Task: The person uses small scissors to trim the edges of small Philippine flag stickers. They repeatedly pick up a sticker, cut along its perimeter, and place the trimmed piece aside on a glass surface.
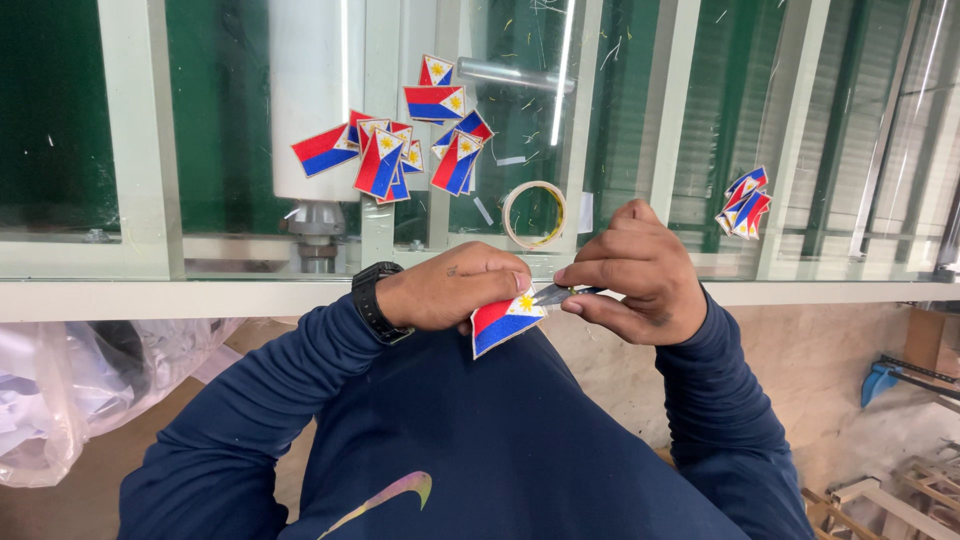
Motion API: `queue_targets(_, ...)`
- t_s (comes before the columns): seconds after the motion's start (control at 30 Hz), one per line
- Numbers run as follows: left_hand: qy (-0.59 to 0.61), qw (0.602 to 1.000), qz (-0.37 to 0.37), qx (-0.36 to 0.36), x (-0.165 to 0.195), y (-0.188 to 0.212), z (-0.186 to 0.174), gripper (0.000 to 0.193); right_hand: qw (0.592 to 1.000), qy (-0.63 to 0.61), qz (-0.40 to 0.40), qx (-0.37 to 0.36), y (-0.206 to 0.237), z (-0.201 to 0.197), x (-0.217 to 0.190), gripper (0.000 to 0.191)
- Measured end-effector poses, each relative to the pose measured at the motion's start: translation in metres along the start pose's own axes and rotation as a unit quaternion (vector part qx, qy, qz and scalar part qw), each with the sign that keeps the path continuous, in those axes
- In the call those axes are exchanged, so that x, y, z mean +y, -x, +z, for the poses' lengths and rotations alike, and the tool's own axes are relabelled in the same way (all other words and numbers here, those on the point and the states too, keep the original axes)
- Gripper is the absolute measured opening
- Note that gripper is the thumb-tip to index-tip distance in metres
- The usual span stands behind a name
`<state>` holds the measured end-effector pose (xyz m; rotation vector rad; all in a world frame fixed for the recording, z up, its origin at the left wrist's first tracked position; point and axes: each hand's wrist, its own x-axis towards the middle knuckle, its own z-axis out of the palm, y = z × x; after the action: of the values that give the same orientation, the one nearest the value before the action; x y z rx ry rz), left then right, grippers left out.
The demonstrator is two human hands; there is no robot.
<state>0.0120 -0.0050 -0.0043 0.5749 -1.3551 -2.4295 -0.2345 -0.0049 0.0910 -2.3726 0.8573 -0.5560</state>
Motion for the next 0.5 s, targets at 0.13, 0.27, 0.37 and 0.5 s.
queue_targets(0.13, -0.045, 0.999, 0.022, 0.006, 0.0042, 0.0005, 0.0019, 0.034, 0.999, -0.026, 0.023, 0.015, 0.0038, 0.0044, 0.0036, 0.026)
queue_targets(0.27, -0.093, 0.995, 0.029, 0.021, 0.0084, 0.0024, 0.0031, 0.032, 0.998, -0.044, 0.032, 0.025, 0.0068, 0.0082, 0.0064, 0.027)
queue_targets(0.37, -0.088, 0.995, 0.037, 0.001, 0.0099, 0.0039, 0.0031, 0.029, 0.998, -0.037, 0.032, 0.029, 0.007, 0.0093, 0.0059, 0.028)
queue_targets(0.5, -0.087, 0.995, 0.047, -0.009, 0.0099, 0.0047, 0.0022, 0.02, 0.999, 0.003, 0.031, 0.037, 0.0074, 0.0063, 0.0003, 0.035)
